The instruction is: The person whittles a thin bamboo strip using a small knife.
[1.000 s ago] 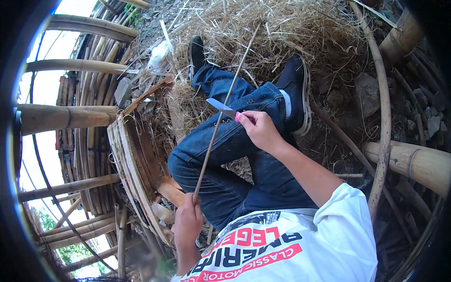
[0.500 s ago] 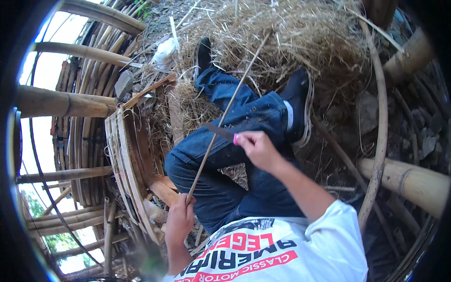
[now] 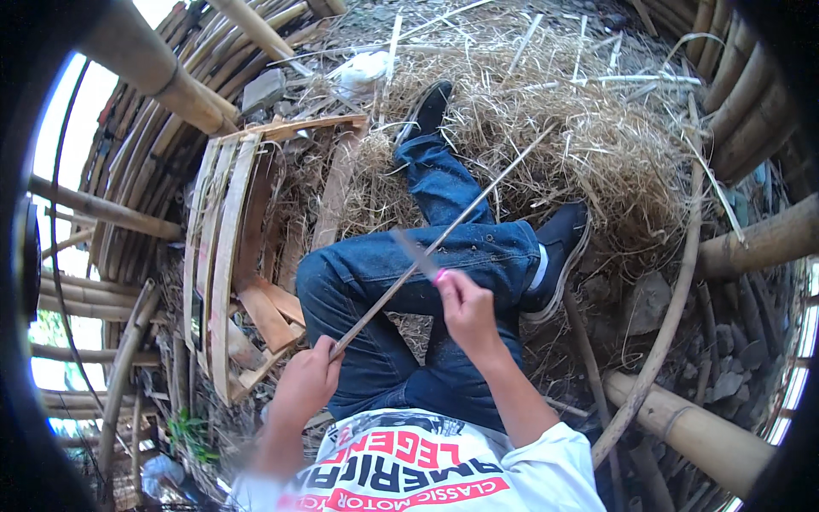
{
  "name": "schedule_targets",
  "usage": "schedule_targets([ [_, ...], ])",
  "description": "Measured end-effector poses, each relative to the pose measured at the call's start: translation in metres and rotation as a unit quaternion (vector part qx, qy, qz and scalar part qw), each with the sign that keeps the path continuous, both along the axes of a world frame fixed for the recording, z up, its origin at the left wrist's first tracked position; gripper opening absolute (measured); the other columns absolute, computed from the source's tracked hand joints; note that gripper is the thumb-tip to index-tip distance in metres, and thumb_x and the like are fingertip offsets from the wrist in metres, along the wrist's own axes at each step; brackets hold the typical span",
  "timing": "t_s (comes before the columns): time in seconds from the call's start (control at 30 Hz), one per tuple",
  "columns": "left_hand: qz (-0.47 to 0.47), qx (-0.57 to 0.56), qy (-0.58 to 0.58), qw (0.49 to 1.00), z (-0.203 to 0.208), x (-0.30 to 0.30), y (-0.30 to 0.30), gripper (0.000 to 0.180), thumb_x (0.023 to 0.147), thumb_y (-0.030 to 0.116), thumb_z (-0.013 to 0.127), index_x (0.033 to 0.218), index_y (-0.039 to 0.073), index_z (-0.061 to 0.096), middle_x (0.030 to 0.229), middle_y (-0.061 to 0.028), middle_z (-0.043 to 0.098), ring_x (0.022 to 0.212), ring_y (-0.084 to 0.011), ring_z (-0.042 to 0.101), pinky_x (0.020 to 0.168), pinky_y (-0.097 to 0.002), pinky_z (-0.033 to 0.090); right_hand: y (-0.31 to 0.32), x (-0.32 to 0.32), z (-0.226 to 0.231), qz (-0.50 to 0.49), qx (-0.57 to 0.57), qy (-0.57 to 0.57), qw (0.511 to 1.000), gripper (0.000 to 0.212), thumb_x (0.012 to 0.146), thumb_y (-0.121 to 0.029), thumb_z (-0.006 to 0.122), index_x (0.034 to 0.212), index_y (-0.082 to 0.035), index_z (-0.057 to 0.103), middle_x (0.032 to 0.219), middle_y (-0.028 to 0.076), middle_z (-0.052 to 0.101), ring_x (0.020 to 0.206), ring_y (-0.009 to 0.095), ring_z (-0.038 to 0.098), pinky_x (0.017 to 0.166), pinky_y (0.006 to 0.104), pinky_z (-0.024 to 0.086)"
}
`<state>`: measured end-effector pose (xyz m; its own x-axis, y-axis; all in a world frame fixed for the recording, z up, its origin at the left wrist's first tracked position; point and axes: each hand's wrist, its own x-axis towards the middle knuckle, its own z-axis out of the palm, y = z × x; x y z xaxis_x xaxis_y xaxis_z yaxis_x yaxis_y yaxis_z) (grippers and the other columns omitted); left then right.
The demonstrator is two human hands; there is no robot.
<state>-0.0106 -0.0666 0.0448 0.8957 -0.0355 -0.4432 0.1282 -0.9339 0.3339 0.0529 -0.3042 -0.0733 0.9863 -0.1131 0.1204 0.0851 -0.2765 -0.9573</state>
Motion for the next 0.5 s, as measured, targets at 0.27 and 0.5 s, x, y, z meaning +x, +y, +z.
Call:
schedule_targets([
  [0.27,0.004,0.045,-0.059,0.997,0.007,0.001,-0.01,0.022,0.091,0.021,0.061,0.086,0.001,0.057,0.068,-0.0235,0.063,0.066,-0.0415,0.064,0.06,-0.0494,0.05,0.002,-0.006,0.015,0.039,-0.034,0.034,0.998,0.022,0.098,-0.018,0.055,0.093,0.001,0.063,0.062,0.019,0.057,0.052,0.029,0.059,0.05,0.036,0.042],
  [0.5,-0.026,0.05,-0.108,0.993,0.005,-0.004,-0.011,0.022,0.09,0.022,0.061,0.081,0.003,0.055,0.065,-0.0189,0.064,0.061,-0.0365,0.066,0.056,-0.0448,0.052,-0.008,0.004,0.003,-0.02,-0.121,-0.028,0.992,0.028,0.101,-0.022,0.049,0.093,0.002,0.061,0.061,0.015,0.052,0.051,0.023,0.05,0.052,0.0366,0.04],
])
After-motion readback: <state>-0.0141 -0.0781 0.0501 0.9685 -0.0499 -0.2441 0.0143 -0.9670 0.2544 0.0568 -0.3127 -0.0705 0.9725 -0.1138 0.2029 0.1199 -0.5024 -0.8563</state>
